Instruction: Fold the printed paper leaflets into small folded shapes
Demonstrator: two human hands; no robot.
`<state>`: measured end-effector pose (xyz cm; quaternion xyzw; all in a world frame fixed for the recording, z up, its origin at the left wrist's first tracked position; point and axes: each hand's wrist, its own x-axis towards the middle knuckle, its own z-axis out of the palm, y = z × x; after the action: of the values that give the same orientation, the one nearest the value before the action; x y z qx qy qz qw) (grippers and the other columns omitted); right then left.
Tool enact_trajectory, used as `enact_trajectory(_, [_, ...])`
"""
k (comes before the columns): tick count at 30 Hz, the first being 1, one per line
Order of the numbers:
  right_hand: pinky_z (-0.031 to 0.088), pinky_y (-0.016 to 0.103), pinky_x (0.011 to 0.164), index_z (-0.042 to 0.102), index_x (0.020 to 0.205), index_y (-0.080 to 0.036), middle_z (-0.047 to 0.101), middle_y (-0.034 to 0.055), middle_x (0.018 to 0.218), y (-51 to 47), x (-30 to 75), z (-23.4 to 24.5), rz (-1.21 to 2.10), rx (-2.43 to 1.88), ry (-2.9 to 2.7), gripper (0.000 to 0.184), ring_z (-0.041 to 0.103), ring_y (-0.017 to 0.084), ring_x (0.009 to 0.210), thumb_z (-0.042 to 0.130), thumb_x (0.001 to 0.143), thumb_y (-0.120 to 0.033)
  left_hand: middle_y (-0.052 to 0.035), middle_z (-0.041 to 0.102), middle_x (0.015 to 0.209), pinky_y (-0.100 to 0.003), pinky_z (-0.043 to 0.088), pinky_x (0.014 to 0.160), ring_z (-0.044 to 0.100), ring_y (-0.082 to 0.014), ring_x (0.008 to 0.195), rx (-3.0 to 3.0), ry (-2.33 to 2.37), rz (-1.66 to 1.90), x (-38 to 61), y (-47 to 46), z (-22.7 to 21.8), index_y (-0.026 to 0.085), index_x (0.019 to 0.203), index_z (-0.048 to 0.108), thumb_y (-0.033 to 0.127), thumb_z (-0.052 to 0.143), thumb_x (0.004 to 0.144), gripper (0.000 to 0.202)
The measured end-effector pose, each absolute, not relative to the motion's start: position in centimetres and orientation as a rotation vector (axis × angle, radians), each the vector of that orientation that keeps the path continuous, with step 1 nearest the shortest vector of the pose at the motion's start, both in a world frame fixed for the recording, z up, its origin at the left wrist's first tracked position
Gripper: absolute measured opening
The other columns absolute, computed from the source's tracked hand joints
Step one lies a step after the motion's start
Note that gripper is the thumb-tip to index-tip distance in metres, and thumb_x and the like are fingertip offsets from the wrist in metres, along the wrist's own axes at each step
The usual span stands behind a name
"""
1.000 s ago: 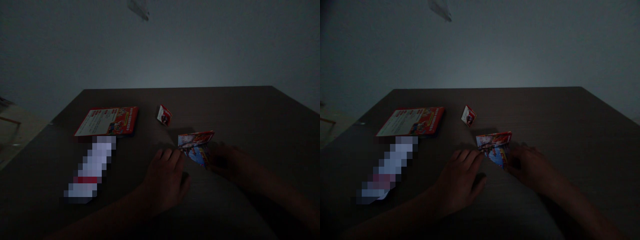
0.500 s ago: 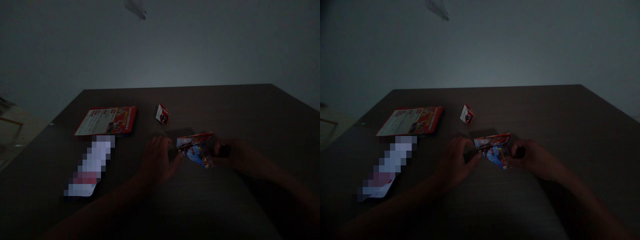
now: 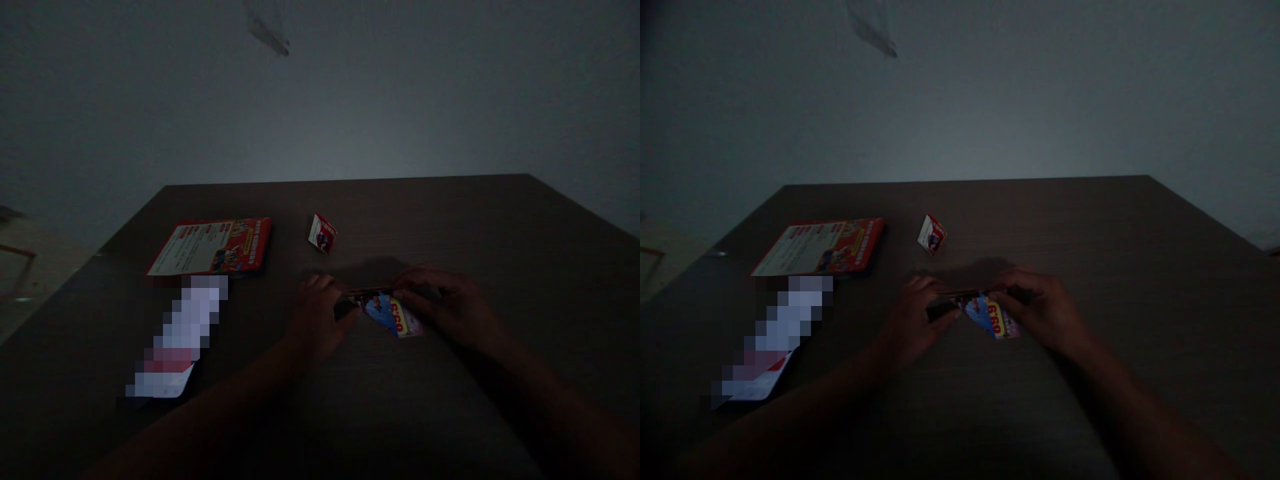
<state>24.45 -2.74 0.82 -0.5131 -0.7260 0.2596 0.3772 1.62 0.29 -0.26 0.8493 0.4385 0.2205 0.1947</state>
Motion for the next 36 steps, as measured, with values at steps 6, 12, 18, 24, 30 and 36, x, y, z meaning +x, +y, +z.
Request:
enact_trajectory(6, [0.048,0.037,0.078,0.064,0.102,-0.022,0.068,0.0073,0.099,-3.3,24.5,2.0,0.395,-0.943,-2.057,0.023,0.063,0.022,0.093,0.061,0.081,-0.013,-0.0055,0.066,0.096,-0.035,0.045,0.077,0.058,-0.0214,0.089,2.308,1.082,0.775,1.2,0.4,-0.5,0.017,0.104,0.062,0.014,0.067,0.074,0.031])
enact_trajectory(12, [0.048,0.038,0.077,0.065,0.097,-0.020,0.068,0.0100,0.098,-3.9,23.8,3.0,0.292,-0.844,-2.077,0.016,0.063,0.021,0.090,0.057,0.084,-0.015,-0.0053,0.066,0.089,-0.032,0.045,0.073,0.059,-0.0189,0.083,2.371,0.948,1.114,0.9,0.4,-0.1,0.017,0.099,0.061,0.016,0.062,0.078,0.020])
enact_trajectory(18, [0.049,0.038,0.075,0.064,0.095,-0.022,0.069,0.0098,0.097,-4.2,23.7,3.7,0.276,-0.841,-2.135,0.015,0.064,0.021,0.088,0.050,0.089,-0.022,-0.0061,0.066,0.088,-0.031,0.043,0.073,0.057,-0.0174,0.081,2.565,0.842,1.238,0.6,0.0,0.5,0.018,0.091,0.063,0.021,0.051,0.090,0.013])
enact_trajectory(24, [0.048,0.036,0.075,0.063,0.095,-0.025,0.070,0.0070,0.098,-4.4,23.9,3.3,0.309,-0.887,-2.197,0.017,0.063,0.020,0.087,0.053,0.084,-0.016,-0.0058,0.065,0.089,-0.032,0.041,0.073,0.055,-0.0175,0.082,2.740,0.821,1.078,0.0,-0.1,0.4,0.019,0.094,0.063,0.019,0.049,0.090,0.015])
enact_trajectory(30, [0.044,0.036,0.076,0.061,0.093,-0.021,0.069,0.0074,0.096,-4.4,24.0,2.6,0.322,-0.904,-2.335,0.019,0.062,0.020,0.085,0.059,0.077,-0.011,-0.0065,0.064,0.087,-0.032,0.040,0.071,0.053,-0.0180,0.079,2.875,0.740,0.818,-0.2,-0.2,0.8,0.017,0.093,0.064,0.020,0.049,0.089,0.015])
enact_trajectory(36, [0.042,0.036,0.077,0.061,0.090,-0.021,0.069,0.0052,0.090,-4.2,23.9,2.1,0.396,-0.997,-2.412,0.020,0.061,0.019,0.083,0.059,0.073,-0.010,-0.0049,0.062,0.085,-0.032,0.038,0.070,0.053,-0.0182,0.080,2.856,0.765,0.580,-0.2,0.1,0.3,0.018,0.092,0.065,0.013,0.054,0.084,0.014])
